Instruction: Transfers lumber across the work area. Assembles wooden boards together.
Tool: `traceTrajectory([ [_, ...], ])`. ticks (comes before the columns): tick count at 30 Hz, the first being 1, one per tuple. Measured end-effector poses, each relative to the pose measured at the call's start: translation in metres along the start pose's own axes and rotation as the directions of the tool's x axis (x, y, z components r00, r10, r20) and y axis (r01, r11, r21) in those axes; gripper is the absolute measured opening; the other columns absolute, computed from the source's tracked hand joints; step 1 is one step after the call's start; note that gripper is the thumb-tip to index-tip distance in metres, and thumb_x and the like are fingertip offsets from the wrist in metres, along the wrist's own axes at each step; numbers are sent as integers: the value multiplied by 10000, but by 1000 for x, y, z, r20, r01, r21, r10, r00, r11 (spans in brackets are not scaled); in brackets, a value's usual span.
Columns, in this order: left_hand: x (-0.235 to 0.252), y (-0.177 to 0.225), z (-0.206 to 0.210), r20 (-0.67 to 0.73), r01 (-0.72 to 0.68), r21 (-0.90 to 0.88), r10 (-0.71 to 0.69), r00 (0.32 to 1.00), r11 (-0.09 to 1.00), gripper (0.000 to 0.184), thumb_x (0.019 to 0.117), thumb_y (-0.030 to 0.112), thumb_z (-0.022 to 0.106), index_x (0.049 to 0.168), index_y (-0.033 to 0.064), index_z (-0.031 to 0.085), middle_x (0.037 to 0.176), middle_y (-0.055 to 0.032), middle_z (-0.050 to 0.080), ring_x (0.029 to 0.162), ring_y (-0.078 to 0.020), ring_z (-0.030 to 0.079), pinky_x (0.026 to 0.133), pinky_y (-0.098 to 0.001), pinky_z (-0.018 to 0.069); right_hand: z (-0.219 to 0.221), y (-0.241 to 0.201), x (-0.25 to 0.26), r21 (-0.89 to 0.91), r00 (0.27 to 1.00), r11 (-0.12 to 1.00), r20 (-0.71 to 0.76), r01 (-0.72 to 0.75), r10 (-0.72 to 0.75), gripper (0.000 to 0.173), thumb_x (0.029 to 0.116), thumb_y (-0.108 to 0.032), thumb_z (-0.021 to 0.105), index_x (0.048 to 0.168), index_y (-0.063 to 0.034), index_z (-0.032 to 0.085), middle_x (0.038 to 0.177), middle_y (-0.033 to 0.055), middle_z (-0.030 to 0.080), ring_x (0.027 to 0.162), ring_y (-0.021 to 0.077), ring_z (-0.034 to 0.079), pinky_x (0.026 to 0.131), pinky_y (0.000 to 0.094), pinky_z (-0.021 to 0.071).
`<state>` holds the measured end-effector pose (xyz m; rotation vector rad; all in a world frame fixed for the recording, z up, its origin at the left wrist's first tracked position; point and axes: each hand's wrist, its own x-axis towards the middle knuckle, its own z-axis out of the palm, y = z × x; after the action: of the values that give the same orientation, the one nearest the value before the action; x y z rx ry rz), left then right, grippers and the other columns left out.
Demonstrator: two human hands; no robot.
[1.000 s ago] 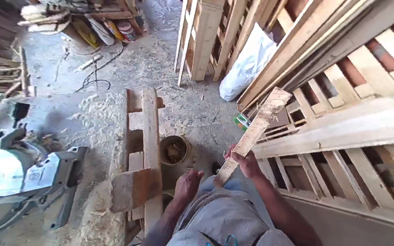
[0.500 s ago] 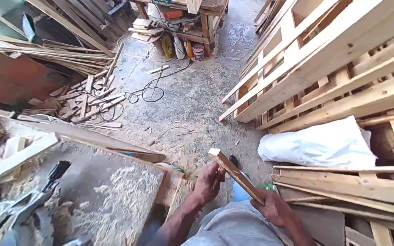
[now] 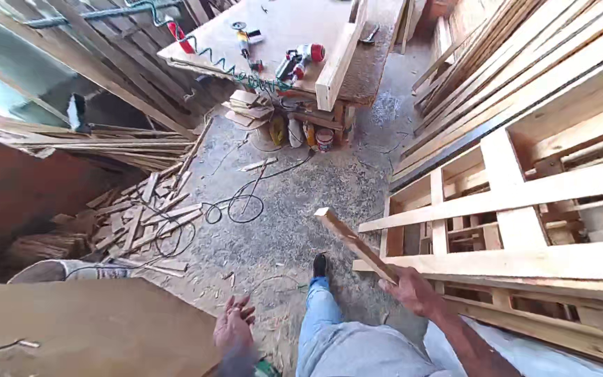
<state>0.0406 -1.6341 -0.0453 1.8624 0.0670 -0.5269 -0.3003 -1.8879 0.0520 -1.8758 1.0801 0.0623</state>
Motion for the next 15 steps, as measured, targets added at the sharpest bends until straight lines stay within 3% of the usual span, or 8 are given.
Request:
traceTrajectory([
  [1,39,9,14,99,-6,172,-11,995,985,488,1081,176,369,1546,29,398,1287,-180,665,970,-273,703,815,-484,586,-14,0,28,101,990,995,-135,-14,28,399,959,-459,656,1137,-109,723,868,59,717,808,181,695,778,459,582],
  [2,72,21,34,186,-17,311,-44,982,950,498,1070,198,444,1530,9,425,1329,-232,642,1070,-358,689,900,-584,563,-29,0,54,207,959,978,-278,7,52,372,946,-431,668,1104,-99,725,865,29,728,811,144,707,785,418,599],
  [3,99,39,59,251,-46,413,-65,966,910,449,1066,264,498,1427,3,551,1230,-237,689,1048,-378,697,903,-614,552,-43,-2,77,332,921,941,-382,56,80,357,951,-379,666,1136,-78,721,903,11,752,845,128,730,822,383,626],
  [5,133,102,119,401,-188,582,-79,913,791,418,1058,400,549,1164,34,721,949,-169,756,852,-326,736,825,-594,582,-77,-16,111,545,846,814,-516,201,137,347,991,-254,609,1208,6,685,965,65,770,892,191,754,860,393,643],
  [8,152,197,238,645,-416,612,-119,755,672,429,1060,443,524,1032,93,770,759,-96,718,681,-260,689,726,-556,571,-150,-31,167,600,722,688,-674,409,158,389,1030,-294,561,1201,37,673,1029,121,765,926,236,754,868,416,642],
  [11,155,243,361,877,-459,397,-182,444,794,384,1083,359,478,1167,87,736,910,-46,770,819,-171,743,827,-434,618,-221,-29,237,573,619,623,-766,532,176,470,1010,-435,619,1203,-12,684,1040,76,761,924,176,735,861,365,628],
  [13,153,259,442,957,-360,282,-233,174,889,424,1068,354,497,1332,59,646,1174,-90,745,1044,-209,730,948,-432,597,-266,-23,291,562,581,558,-797,610,167,519,989,-476,646,1220,-12,670,1017,76,751,904,174,728,849,362,627],
  [15,149,274,521,966,-294,242,-257,-12,925,553,1011,406,592,1421,37,559,1265,-128,703,1109,-246,708,972,-455,586,-311,-16,347,546,551,481,-822,686,146,517,977,-485,667,1213,-25,675,980,76,751,875,178,729,830,365,631],
])
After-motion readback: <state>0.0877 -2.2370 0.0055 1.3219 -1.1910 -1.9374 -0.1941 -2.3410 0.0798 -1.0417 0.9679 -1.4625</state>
